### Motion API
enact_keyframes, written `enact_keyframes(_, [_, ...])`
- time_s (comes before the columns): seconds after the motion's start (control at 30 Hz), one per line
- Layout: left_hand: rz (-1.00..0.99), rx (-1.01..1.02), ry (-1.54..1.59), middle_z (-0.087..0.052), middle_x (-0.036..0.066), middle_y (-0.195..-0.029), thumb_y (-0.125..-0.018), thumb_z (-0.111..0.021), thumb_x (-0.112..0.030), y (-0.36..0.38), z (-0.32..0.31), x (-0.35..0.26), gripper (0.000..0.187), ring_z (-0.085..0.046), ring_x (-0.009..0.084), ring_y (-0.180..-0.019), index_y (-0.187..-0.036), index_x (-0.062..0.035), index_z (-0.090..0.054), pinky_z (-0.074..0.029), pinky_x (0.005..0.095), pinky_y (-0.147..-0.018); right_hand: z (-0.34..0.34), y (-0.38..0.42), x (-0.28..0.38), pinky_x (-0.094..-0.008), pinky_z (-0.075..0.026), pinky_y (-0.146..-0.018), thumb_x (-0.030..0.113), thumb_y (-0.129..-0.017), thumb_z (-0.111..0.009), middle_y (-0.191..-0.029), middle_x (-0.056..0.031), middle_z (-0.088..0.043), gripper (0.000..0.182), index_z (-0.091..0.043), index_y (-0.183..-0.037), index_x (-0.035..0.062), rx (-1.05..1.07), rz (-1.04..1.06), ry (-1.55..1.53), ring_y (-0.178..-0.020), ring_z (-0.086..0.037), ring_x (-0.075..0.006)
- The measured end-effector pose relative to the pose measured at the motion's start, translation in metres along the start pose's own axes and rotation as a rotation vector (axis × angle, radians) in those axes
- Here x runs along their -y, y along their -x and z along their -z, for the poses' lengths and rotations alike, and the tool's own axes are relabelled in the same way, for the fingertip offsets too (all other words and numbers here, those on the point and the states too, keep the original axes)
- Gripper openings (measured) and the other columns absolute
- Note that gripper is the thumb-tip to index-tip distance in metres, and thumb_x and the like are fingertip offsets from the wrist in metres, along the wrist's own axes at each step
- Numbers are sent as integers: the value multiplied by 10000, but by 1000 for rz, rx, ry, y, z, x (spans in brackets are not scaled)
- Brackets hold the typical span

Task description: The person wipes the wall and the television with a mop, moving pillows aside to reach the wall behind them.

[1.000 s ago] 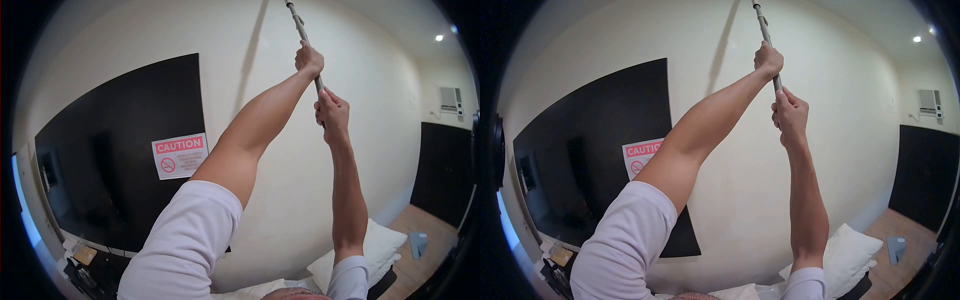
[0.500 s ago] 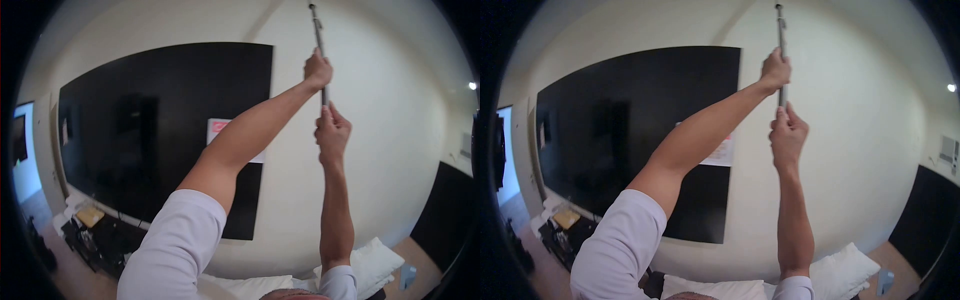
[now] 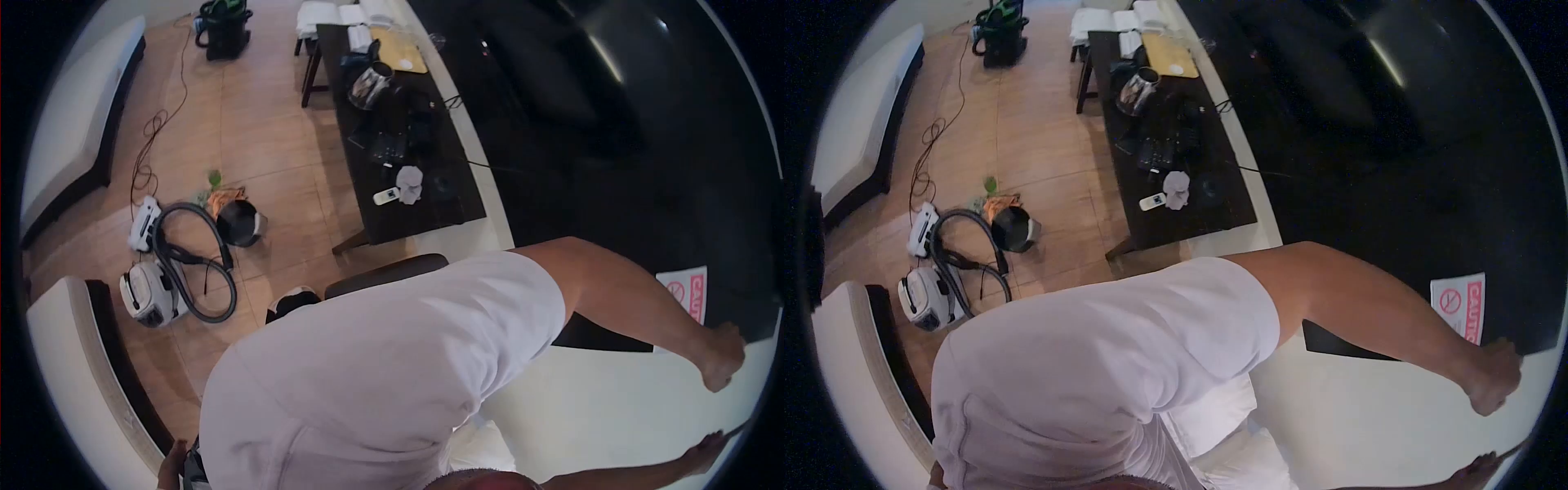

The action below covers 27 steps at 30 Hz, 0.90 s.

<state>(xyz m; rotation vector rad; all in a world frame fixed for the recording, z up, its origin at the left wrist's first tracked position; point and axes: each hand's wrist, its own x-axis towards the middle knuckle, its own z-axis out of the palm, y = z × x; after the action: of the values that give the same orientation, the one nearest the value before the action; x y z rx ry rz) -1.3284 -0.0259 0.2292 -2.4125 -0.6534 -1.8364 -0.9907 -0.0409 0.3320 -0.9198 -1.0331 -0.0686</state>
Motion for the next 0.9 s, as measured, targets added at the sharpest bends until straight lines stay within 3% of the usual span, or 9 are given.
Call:
enact_keyframes(0.1, [100, 141, -11, -755, 224, -1028, -745, -659, -222, 14, 36, 26, 338, -716, 381, -1028, -971, -18, -804, -522, 521, -906, 14, -59, 2, -413, -490, -1079, 313, -1034, -638, -1439, -230, -591, 565, -550, -1438, -73, 46, -137, -50, -1284, -598, -321])
enact_keyframes(0.17, [57, 167, -112, -753, 243, -1012, -718, -673, -229, 30, 57, 65, 339, -730, 390, -994, -965, -38, -806, -549, 526, -841, 28, -90, -34, -393, -501, -1051, 287, -1055, -596, -1442, -210, -585, 534, -526, -1474, -37, 226, 15, -105, -1257, -606, -296])
enact_keyframes(0.2, [89, 179, -106, -759, 224, -1004, -728, -686, -244, 38, 69, 74, 307, -735, 382, -963, -936, -48, -801, -564, 513, -805, -3, -13, 15, -375, -500, -1045, 248, -1071, -547, -1465, -186, -575, 511, -487, -1520, 13, 185, 27, 78, -1277, -586, -276])
enact_keyframes(0.23, [121, 191, -101, -764, 205, -995, -739, -700, -258, 46, 81, 85, 278, -741, 374, -933, -908, -59, -796, -580, 499, -768, 34, -103, -57, -313, -551, -873, 205, -1070, -528, -1256, -111, -666, 510, -460, -1546, 36, 407, 320, 67, -1053, -644, -177])
enact_keyframes(0.3, [130, 137, -22, -755, 190, -898, -842, -669, -281, 77, 124, 73, 231, -740, 366, -847, -831, -85, -790, -573, 503, -739, -16, -37, -17, -204, -341, -451, 142, -1047, -527, -713, 73, -443, 464, -529, -1503, 55, 288, 340, 42, -554, -368, -21])
enact_keyframes(0.4, [165, 173, -66, -720, 197, -837, -910, -654, -315, 85, 146, 59, 300, -710, 392, -820, -753, -70, -726, -548, 515, -759, -73, 96, 83, -215, -298, -415, 197, -1042, -558, -623, 106, -425, 240, -688, -1200, 71, 138, 151, -28, -484, -360, -13])
enact_keyframes(0.47, [151, 193, -74, -723, 176, -970, -947, -655, -313, 92, 172, 49, 282, -702, 360, -938, -921, -49, -749, -541, 474, -838, -103, 135, 116, -231, -277, -379, 233, -1053, -609, -586, 94, -408, 140, -652, -1027, 102, 120, 122, -82, -444, -359, -30])
enact_keyframes(0.6, [126, 230, -89, -726, 144, -1021, -979, -654, -296, 114, 219, 36, 281, -702, 322, -978, -1061, -50, -761, -537, 439, -881, -144, 187, 144, -244, -295, -369, 197, -1027, -623, -595, 59, -461, 355, -611, -1328, 8, 103, 62, -169, -436, -414, -47])
enact_keyframes(0.9, [61, 251, -201, -708, 97, -996, -996, -677, -263, 193, 366, 80, 244, -691, 239, -905, -1120, -66, -752, -550, 365, -826, -258, 294, 187, -235, -316, -372, 177, -1036, -580, -625, 74, -438, 178, -658, -1129, 46, 179, 71, -236, -457, -409, -32])
